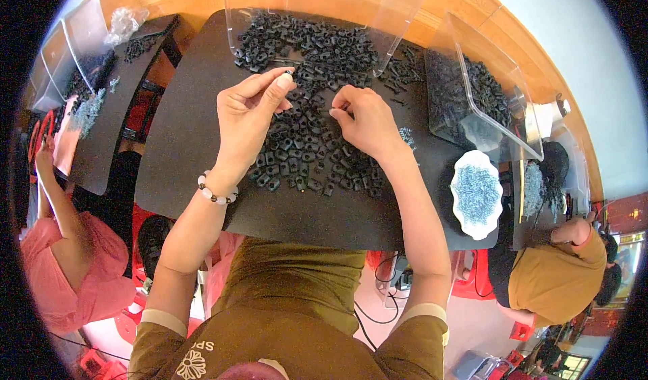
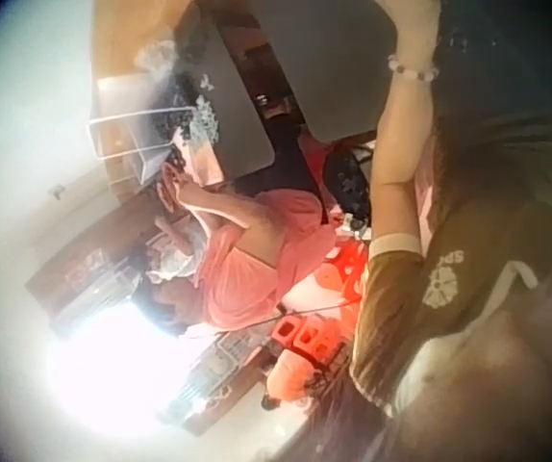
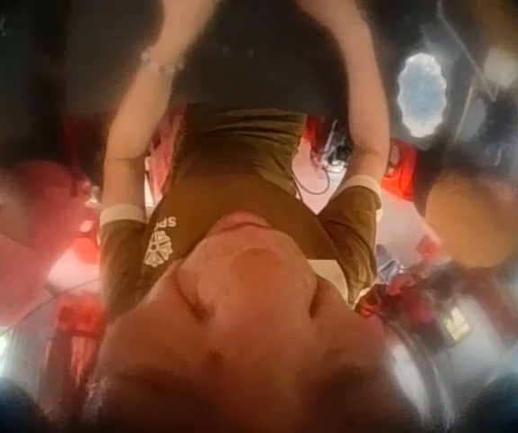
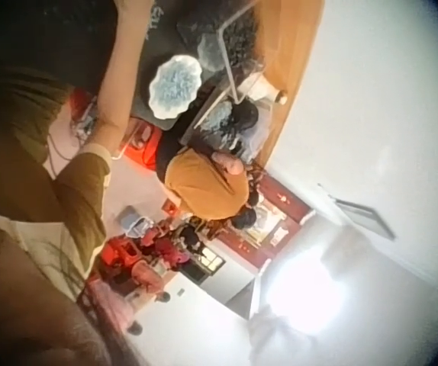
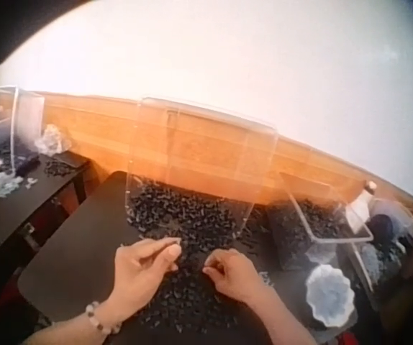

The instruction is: The person sorts small plastic parts and rubber parts by hand, inspecting them one by one and placing them into bins or onto a plate.

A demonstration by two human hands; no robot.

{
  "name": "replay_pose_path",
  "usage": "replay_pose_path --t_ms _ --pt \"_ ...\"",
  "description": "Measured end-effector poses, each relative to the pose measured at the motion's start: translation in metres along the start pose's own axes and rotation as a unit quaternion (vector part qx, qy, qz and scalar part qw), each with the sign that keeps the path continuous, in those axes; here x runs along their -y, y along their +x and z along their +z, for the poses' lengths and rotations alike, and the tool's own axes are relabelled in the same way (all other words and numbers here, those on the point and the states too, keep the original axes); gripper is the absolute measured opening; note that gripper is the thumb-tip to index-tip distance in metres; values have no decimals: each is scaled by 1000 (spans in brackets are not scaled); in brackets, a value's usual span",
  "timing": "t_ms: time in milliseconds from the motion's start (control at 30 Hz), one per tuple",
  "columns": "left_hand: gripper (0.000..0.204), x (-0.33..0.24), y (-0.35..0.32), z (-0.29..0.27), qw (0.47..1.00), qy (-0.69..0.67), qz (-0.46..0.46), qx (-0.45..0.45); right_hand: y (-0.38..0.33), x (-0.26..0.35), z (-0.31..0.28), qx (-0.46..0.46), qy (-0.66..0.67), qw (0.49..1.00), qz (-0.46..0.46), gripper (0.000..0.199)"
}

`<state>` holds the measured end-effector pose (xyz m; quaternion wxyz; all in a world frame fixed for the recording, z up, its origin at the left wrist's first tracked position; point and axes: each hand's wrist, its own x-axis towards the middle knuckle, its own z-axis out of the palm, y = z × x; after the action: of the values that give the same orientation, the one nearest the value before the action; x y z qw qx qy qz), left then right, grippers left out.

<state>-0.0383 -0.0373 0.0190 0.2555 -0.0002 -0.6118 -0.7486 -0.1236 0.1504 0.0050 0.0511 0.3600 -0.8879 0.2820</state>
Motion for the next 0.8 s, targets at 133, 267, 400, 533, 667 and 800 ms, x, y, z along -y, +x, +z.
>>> replay_pose_path --t_ms 133,267,400,533,667,800 --pt "19 3 1 -2 1000 1 3 2 -2 5 -16 -15 76 995 59 8" --pt "19 2 0 -1 1000 -4 1 3 -2 -15 -42 -112 105 982 108 6" --pt "19 2 -1 -1 1000 -3 2 3 3 -35 -63 -133 -25 972 192 11" --pt "19 3 0 -1 1000 3 5 2 21 -61 -69 -156 -110 959 211 14" --pt "18 4 3 -3 999 21 24 -19 32 -83 -60 -163 -132 956 206 16" --pt "16 2 6 -5 996 30 56 -56 27 -50 -53 -170 -159 954 187 16"
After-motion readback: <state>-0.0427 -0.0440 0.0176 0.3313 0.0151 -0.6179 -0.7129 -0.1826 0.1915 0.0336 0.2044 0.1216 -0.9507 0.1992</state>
